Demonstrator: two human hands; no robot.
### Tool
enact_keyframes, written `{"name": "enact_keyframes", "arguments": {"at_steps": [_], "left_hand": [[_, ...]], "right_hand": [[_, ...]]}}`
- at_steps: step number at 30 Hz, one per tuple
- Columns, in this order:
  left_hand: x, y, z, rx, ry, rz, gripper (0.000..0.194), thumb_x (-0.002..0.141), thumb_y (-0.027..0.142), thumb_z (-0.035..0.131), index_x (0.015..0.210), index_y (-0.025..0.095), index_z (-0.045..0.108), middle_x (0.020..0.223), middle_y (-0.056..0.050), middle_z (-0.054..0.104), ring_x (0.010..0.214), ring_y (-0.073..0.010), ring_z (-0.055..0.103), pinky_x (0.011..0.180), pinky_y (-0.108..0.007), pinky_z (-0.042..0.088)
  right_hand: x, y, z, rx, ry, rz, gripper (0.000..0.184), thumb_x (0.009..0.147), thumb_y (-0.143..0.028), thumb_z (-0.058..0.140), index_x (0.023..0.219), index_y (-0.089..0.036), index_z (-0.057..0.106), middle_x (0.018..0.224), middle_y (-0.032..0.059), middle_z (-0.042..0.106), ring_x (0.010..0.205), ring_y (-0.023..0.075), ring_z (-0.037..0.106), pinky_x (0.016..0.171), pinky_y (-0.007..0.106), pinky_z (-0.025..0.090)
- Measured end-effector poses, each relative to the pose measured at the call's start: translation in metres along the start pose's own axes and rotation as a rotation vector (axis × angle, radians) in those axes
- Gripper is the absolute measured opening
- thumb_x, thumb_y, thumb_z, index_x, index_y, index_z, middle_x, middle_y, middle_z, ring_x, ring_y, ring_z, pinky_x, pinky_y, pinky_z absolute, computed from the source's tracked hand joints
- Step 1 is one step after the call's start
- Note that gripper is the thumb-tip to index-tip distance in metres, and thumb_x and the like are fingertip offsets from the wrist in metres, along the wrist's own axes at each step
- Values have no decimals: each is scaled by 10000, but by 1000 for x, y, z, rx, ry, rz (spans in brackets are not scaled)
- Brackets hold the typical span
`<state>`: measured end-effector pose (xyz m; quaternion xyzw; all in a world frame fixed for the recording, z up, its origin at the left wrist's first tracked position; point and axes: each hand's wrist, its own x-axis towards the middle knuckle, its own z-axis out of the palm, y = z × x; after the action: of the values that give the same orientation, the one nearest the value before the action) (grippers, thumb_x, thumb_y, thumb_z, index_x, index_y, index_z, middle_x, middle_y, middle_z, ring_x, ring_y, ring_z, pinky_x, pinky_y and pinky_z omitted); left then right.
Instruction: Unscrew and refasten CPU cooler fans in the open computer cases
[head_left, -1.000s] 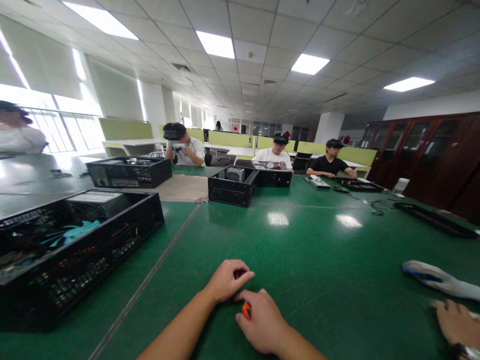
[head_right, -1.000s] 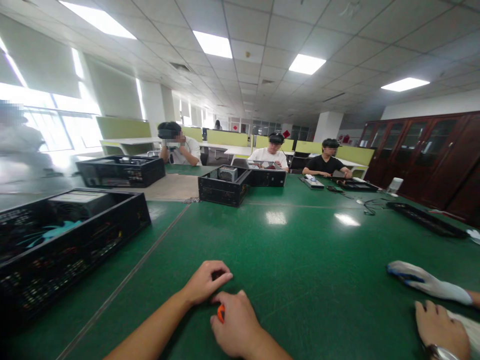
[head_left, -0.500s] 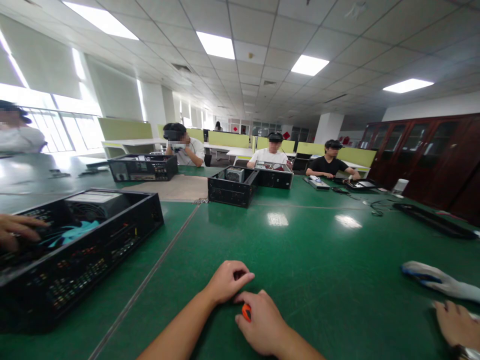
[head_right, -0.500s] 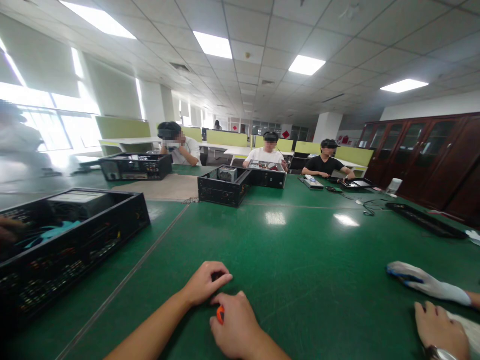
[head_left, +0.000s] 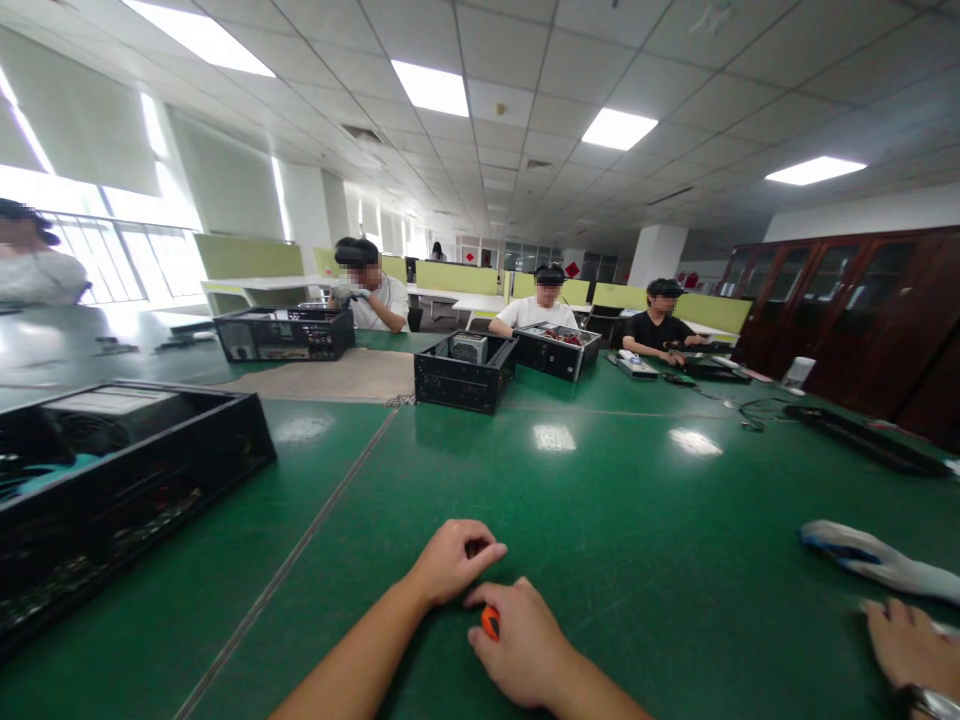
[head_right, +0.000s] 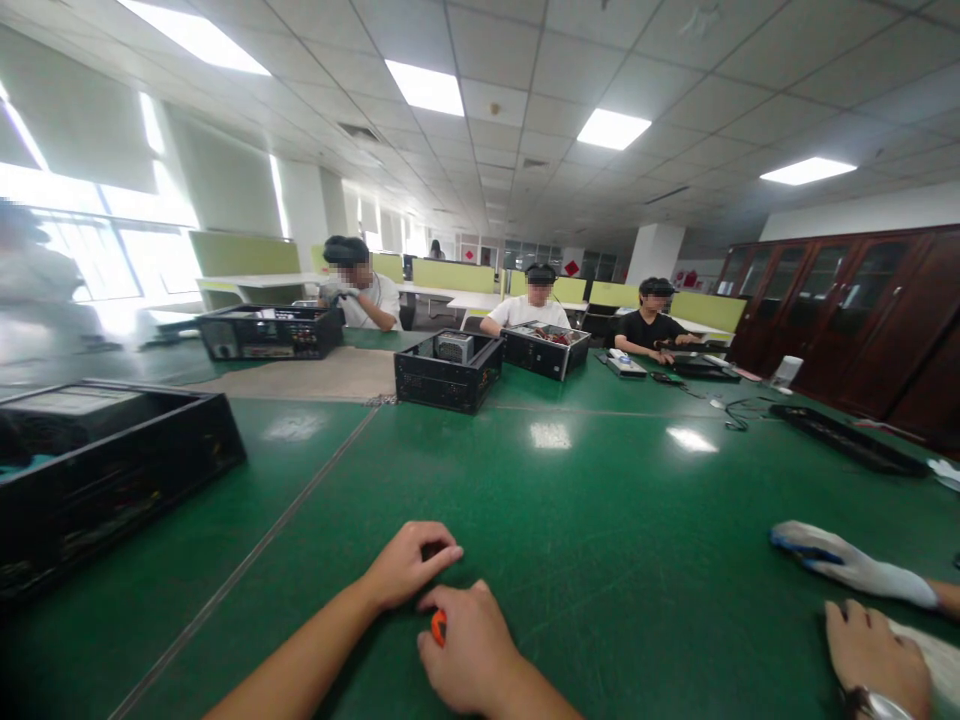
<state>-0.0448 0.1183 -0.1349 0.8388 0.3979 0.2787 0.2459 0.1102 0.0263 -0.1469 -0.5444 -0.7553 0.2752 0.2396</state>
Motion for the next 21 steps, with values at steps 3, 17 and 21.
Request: {"name": "enact_keyframes", "arguments": {"at_steps": [3, 17, 21], "left_hand": [[0, 2, -1, 0, -6, 0, 352, 886, 451, 582, 783, 157, 747, 701, -30, 689, 653, -152, 593, 629, -247, 404], [0, -1, 0, 2, -18, -6, 369, 895, 463, 579, 796, 149, 745, 700, -30, 685, 643, -149, 586, 619, -247, 401], [0, -4, 2, 4, -27, 2, 354, 889, 457, 595, 781, 153, 740, 700, -26, 684, 643, -146, 591, 624, -244, 401]], "right_hand": [[1, 1, 0, 2, 4, 1, 315, 820, -299, 625, 1120, -305, 721, 1036, 2, 744, 999, 231, 619, 967, 335, 397], [0, 2, 3, 11, 7, 1, 301, 819, -303, 630, 1105, -312, 722, 1034, -1, 742, 1009, 223, 623, 1022, 349, 368], [1, 2, 1, 7, 15, 10, 299, 808, -303, 636, 1092, -313, 729, 1024, 3, 738, 997, 224, 615, 984, 335, 400]]}}
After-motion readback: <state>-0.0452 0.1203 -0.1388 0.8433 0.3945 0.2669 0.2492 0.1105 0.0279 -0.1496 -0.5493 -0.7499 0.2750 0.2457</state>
